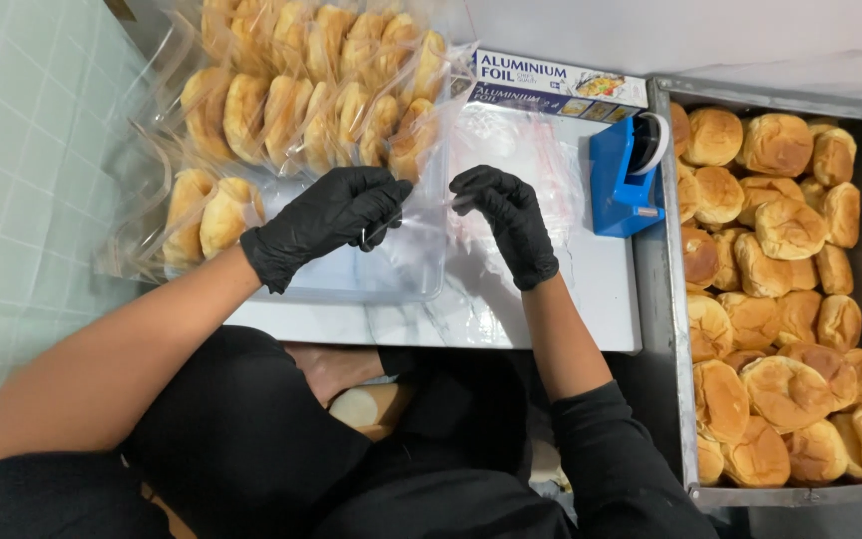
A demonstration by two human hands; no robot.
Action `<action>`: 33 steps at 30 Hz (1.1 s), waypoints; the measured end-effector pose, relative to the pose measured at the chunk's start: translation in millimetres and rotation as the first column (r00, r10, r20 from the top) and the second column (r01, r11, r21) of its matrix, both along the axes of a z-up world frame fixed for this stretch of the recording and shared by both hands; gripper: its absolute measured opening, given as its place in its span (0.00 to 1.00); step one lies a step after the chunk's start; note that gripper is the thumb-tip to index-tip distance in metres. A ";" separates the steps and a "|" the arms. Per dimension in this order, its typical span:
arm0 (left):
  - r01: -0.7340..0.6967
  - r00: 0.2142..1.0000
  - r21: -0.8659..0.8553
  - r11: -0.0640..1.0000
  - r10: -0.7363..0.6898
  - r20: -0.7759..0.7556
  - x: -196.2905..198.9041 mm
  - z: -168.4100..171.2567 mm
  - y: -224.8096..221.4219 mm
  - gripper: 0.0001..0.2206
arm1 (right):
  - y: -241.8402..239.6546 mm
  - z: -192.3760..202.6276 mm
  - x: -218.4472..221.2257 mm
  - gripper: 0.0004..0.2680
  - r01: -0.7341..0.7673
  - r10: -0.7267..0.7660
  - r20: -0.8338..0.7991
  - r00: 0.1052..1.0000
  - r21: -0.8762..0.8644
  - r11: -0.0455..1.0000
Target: The person packages buns by hand, taking them from a metal tray and placing them one by one into clear plastic bags.
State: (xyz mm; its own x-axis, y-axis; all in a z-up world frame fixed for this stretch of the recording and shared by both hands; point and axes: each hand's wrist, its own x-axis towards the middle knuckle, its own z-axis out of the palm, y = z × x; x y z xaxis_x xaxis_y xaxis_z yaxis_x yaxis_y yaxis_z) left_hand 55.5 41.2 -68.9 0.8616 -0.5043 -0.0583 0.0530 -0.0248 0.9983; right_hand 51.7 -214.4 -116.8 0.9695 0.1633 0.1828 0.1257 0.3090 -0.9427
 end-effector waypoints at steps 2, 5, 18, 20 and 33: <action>0.001 1.000 -0.010 1.000 -0.001 0.029 6.2 -8.7 -0.5 0.18 | -4.2 -1.5 5.1 0.07 -0.033 0.034 0.030 0.999 -0.017 0.999; -0.003 0.999 -0.025 1.000 0.004 0.039 7.0 -26.5 0.3 0.17 | -4.3 0.4 -2.5 0.08 -0.091 0.093 0.046 0.995 -0.039 0.995; -0.015 0.993 -0.085 0.996 0.024 0.112 3.2 -26.0 -1.2 0.14 | -9.3 -16.8 -2.3 0.05 -0.185 0.180 0.066 0.981 0.073 0.980; -0.048 0.988 -0.103 0.994 0.063 0.142 -0.6 -11.7 -3.5 0.13 | -14.8 -25.4 5.3 0.07 -0.166 0.163 0.081 0.983 0.031 0.986; -0.110 0.966 -0.037 0.993 0.115 0.231 -6.5 -3.7 -7.2 0.39 | -32.3 -6.6 17.8 0.12 0.267 -0.251 0.208 0.945 -0.052 0.962</action>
State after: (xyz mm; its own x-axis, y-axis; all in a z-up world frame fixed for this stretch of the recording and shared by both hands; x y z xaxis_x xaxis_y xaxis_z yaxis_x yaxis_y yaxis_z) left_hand 49.0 33.9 -72.6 0.9013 -0.4021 0.1609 -0.1792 -0.0081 0.9838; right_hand 69.5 -246.7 -123.4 0.9260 -0.0672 0.3716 0.3776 0.1674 -0.9107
